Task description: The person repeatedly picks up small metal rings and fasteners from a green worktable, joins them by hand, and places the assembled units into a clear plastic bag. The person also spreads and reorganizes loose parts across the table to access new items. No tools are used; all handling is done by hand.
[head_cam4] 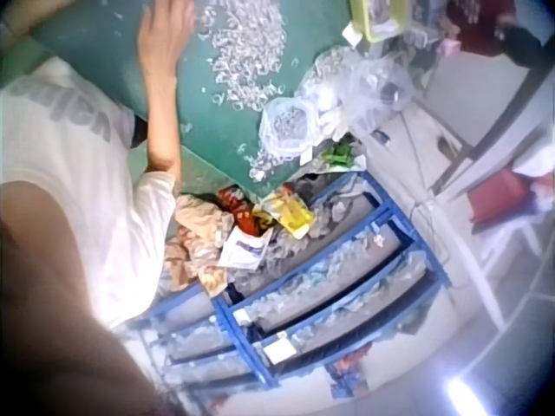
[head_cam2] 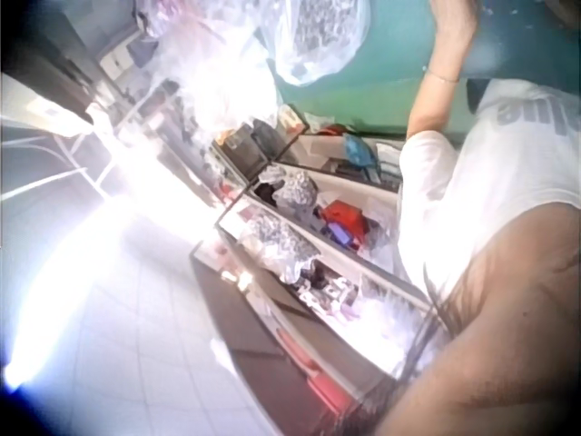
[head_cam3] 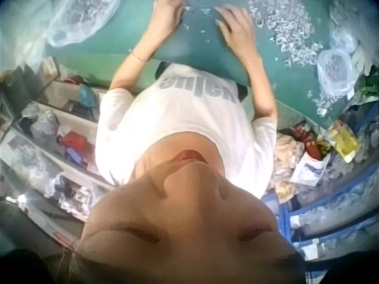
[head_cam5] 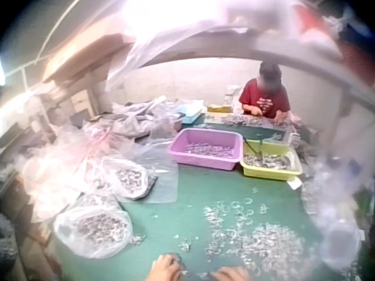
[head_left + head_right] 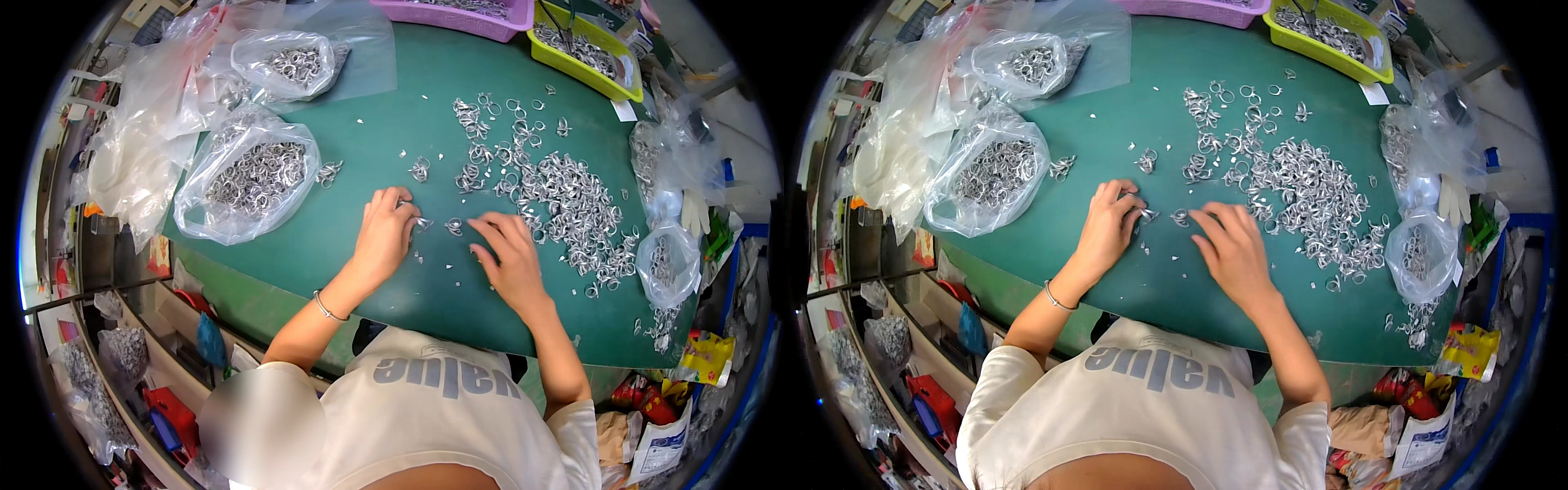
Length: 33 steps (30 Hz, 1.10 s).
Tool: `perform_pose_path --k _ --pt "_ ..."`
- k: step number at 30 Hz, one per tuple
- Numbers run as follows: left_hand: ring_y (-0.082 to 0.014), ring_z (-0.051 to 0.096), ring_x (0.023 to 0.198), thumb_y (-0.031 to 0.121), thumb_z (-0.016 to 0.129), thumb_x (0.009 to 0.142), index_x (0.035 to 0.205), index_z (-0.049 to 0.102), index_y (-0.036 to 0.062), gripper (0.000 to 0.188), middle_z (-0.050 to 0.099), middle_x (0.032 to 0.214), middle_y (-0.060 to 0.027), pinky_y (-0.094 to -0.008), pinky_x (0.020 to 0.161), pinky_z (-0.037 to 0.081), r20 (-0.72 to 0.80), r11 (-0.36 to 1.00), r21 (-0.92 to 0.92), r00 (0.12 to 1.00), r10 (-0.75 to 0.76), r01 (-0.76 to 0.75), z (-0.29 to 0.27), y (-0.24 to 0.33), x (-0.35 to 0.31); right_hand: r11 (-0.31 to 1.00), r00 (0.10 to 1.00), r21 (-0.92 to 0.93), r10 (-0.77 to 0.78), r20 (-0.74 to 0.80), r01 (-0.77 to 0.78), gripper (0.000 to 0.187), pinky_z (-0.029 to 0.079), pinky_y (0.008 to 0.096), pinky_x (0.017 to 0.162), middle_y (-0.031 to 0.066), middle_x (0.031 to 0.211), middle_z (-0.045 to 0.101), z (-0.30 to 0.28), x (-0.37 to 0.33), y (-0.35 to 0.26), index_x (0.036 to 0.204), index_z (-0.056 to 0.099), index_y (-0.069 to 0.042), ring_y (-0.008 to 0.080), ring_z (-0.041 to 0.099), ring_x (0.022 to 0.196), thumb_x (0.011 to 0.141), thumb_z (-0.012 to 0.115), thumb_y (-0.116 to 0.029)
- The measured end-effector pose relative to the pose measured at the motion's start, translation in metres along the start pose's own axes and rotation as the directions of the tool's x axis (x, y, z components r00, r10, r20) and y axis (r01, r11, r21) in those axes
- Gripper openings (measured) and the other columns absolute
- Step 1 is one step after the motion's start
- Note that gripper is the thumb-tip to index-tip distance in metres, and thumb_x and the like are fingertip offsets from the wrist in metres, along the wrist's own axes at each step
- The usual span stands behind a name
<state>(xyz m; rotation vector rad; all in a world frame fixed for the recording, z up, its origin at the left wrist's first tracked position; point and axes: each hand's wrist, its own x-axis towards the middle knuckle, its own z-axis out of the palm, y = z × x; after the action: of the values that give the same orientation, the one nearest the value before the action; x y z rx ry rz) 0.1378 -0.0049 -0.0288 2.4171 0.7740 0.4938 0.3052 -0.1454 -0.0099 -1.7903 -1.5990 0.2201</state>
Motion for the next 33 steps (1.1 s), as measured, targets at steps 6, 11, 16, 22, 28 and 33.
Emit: perform_pose_path --k 6,11,16,22,28,33 --pt "-0.0112 0.057 0.083 -0.013 0.047 0.08 0.098 0.064 -0.0001 0.028 0.063 0.099 -0.0089 -0.0211 0.069 0.044 0.026 0.533 -0.811 0.926 -0.377 0.24 -0.01 -0.016 -0.005 0.944 0.988 0.295 0.157 -0.009 -0.148 0.017 0.045 0.0314 0.076 0.0098 0.104 0.059 0.02 0.011 0.007 0.096 0.059 -0.002 0.0226 0.057 0.088 0.079 0.062 -0.002" --pt "-0.0096 0.049 0.081 -0.018 0.037 0.07 0.103 0.061 0.0012 0.046 0.053 0.091 -0.0029 -0.02 0.065 0.04 0.098 0.612 -0.701 0.9 -0.425 0.365 -0.014 -0.026 -0.018 -0.124 0.835 0.937 0.425 0.348 -0.327 0.012 0.047 0.0291 0.073 0.0149 0.1 0.06 0.008 0.01 0.006 0.098 0.054 -0.001 0.0198 0.059 0.082 0.089 0.046 -0.004" --pt "-0.0197 0.05 0.085 -0.009 0.053 0.076 0.097 0.061 0.0023 0.025 0.048 0.089 -0.01 -0.0286 0.069 0.042 -0.093 0.954 -0.253 0.977 -0.19 0.162 -0.004 -0.012 -0.005 -0.221 0.786 0.907 0.452 0.422 -0.359 0.014 0.041 0.0254 0.061 0.0081 0.083 0.055 0.018 0.011 0.005 0.1 0.054 -0.001 0.0126 0.051 0.068 0.089 0.047 -0.004" --pt "-0.0235 0.057 0.08 0.002 0.056 0.085 0.096 0.059 0.0003 0.011 0.057 0.088 -0.0119 -0.0318 0.073 0.048 -0.022 0.757 -0.603 0.943 -0.333 0.253 -0.01 -0.019 -0.001 0.241 0.721 0.71 0.464 0.515 -0.662 0.011 0.034 0.0185 0.051 -0.0016 0.067 0.05 0.017 0.028 -0.01 0.093 0.061 0.001 0.0029 0.043 0.057 0.089 0.055 -0.006" --pt "-0.023 0.061 0.092 0.012 0.049 0.092 0.106 0.055 0.0003 0.019 0.06 0.109 -0.017 -0.0314 0.076 0.053 0.326 -0.384 -0.91 0.841 -0.432 0.156 -0.026 -0.035 -0.036 0.892 0.996 0.446 0.059 0.062 -0.081 0.02 0.043 0.0312 0.053 0.0084 0.083 0.06 0.077 0.085 -0.023 0.105 0.06 -0.002 0.0209 0.054 0.056 0.087 0.055 -0.006" --pt "-0.0163 0.057 0.073 0.016 0.051 0.092 0.096 0.058 0.0017 0.016 0.058 0.081 -0.0085 -0.0236 0.058 0.047 0.365 -0.479 -0.877 0.7 -0.614 0.037 -0.037 -0.036 -0.051 0.973 0.981 0.203 -0.136 0.141 0.106 0.021 0.049 0.0369 0.065 0.0103 0.101 0.057 0.14 0.14 -0.051 0.102 0.059 -0.003 0.0299 0.059 0.074 0.081 0.059 -0.003"
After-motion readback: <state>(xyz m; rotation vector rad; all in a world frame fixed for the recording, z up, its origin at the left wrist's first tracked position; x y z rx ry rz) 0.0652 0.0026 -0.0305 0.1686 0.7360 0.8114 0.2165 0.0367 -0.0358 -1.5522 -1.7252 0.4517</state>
